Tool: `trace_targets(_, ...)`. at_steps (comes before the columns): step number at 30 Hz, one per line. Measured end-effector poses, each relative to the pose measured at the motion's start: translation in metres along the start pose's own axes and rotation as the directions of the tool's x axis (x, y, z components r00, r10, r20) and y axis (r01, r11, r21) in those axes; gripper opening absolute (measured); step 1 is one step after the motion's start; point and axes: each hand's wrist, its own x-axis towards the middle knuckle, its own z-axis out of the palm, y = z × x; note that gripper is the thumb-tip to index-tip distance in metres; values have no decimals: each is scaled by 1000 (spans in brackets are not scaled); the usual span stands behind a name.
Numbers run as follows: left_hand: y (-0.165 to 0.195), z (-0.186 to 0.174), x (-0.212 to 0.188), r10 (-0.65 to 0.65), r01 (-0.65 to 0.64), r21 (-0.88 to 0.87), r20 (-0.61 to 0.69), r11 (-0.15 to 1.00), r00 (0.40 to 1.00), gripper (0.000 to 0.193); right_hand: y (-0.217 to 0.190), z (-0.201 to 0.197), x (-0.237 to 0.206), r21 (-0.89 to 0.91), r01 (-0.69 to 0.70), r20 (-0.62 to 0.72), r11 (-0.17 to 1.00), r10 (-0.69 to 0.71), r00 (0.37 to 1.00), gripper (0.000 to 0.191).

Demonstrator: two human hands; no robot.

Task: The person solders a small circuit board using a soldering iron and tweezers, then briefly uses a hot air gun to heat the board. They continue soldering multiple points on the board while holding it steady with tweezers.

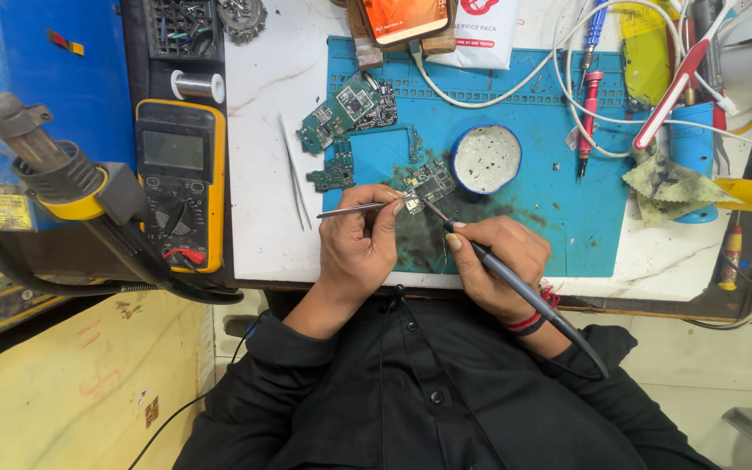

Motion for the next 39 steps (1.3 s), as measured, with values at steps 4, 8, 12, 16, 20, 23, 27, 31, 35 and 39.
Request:
trace_targets(4,-1,1,0,-2,2,-11,-9,1000,1000,11,-1,0,0,-4,-4,-1,1000,4,1000,14)
trace_targets(8,0,0,0,-22,22,-9,-3,1000,1000,11,1,1,1,11,10,-5,1000,-10,1000,14)
trace_targets(12,1,1,1,9,-9,-17,-9,1000,1000,11,1,0,0,8,-14,-6,1000,14,1000,14)
trace_targets(16,2,1,2,-11,11,-11,-7,1000,1000,11,2,0,0,8,-2,-5,1000,2,1000,14)
trace_targets(20,1,1,2,-10,10,-10,-3,1000,1000,12,2,0,0,-6,-2,-5,1000,2,1000,15)
trace_targets(23,1,1,2,11,-12,-8,-13,1000,1000,11,1,1,0,-12,-19,-19,1000,19,1000,14)
trace_targets(27,1,1,2,-4,4,4,-10,1000,1000,11,1,-1,1,2,7,3,1000,-7,1000,15)
trace_targets(31,0,1,2,-16,16,-3,-7,1000,1000,11,0,0,2,-6,-4,-6,1000,4,1000,14)
trace_targets(35,0,1,2,7,-7,-11,-2,1000,1000,11,1,0,2,-2,9,3,1000,-8,1000,15)
trace_targets(39,1,1,3,6,-6,-14,-6,1000,1000,12,1,0,2,-6,-1,-7,1000,1,1000,14)
